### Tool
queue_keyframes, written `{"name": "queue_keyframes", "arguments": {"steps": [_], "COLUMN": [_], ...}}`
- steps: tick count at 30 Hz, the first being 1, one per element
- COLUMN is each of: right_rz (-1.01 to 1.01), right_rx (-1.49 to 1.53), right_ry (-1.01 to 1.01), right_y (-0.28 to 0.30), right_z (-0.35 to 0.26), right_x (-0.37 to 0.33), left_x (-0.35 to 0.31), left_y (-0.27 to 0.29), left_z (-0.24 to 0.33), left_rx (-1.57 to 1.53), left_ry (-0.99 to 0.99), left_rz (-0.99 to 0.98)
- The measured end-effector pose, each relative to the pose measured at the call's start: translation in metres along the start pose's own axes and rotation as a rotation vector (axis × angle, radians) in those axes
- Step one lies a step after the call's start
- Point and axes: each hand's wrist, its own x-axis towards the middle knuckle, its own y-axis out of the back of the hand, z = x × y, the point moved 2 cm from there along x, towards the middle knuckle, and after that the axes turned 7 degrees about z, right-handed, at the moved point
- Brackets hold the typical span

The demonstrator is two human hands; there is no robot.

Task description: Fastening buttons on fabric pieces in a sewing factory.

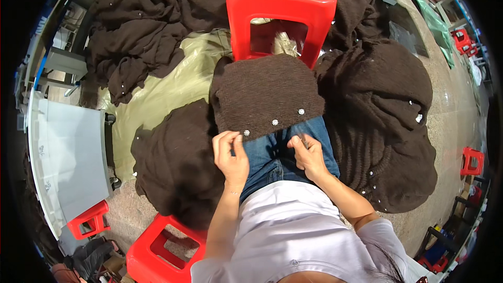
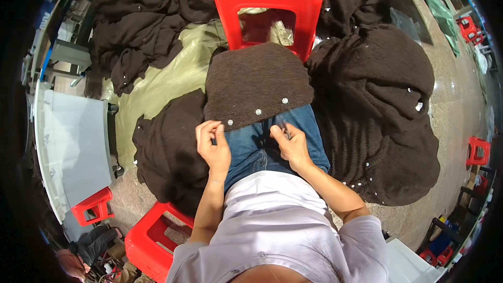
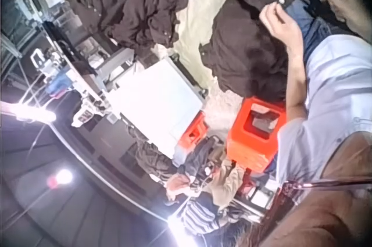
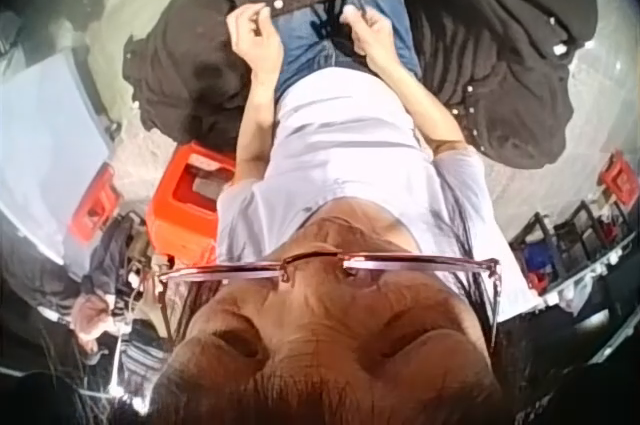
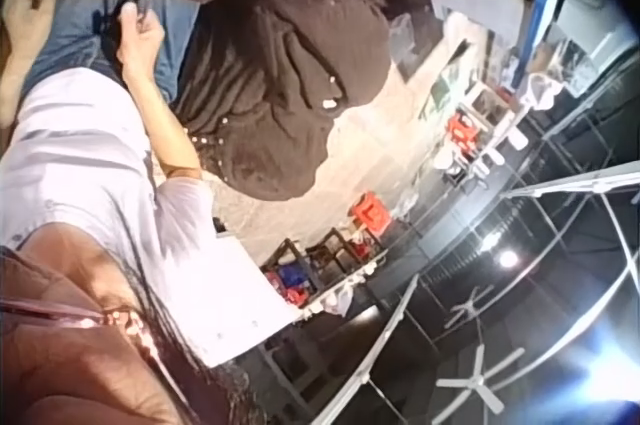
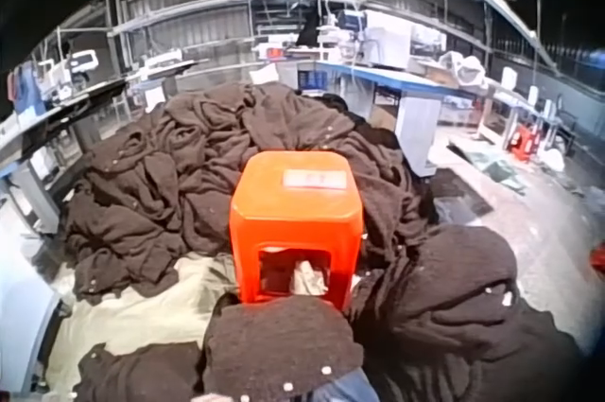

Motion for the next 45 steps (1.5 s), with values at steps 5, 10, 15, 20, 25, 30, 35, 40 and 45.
{"name": "queue_keyframes", "arguments": {"steps": [5, 10, 15, 20, 25, 30, 35, 40, 45], "right_rz": [0.122, -0.14, -0.165, -0.248, -0.243, -0.272, -0.281, -0.059, 0.176], "right_rx": [0.111, 0.4, 0.443, 0.476, 0.488, 0.455, 0.425, 0.274, 0.416], "right_ry": [-0.026, -0.214, -0.24, -0.215, -0.255, -0.196, -0.148, -0.01, 0.064], "right_y": [-0.022, -0.025, -0.025, -0.02, -0.023, -0.021, -0.012, 0.011, 0.033], "right_z": [-0.011, -0.005, -0.007, -0.001, -0.005, -0.002, 0.003, -0.006, -0.008], "right_x": [0.01, 0.035, 0.036, 0.038, 0.035, 0.034, 0.023, -0.009, -0.01], "left_x": [-0.007, -0.013, -0.015, -0.014, -0.013, -0.01, -0.011, -0.012, -0.013], "left_y": [-0.025, -0.031, -0.033, -0.034, -0.036, -0.04, -0.047, -0.05, -0.075], "left_z": [0.01, 0.008, 0.006, 0.007, 0.011, 0.02, 0.01, 0.016, 0.034], "left_rx": [-0.079, -0.082, -0.1, -0.128, -0.152, -0.13, -0.184, -0.175, -0.161], "left_ry": [-0.098, -0.062, -0.019, 0.004, 0.072, 0.019, 0.084, 0.088, -0.294], "left_rz": [-0.136, -0.203, -0.212, -0.24, -0.275, -0.292, -0.217, -0.151, -0.282]}}
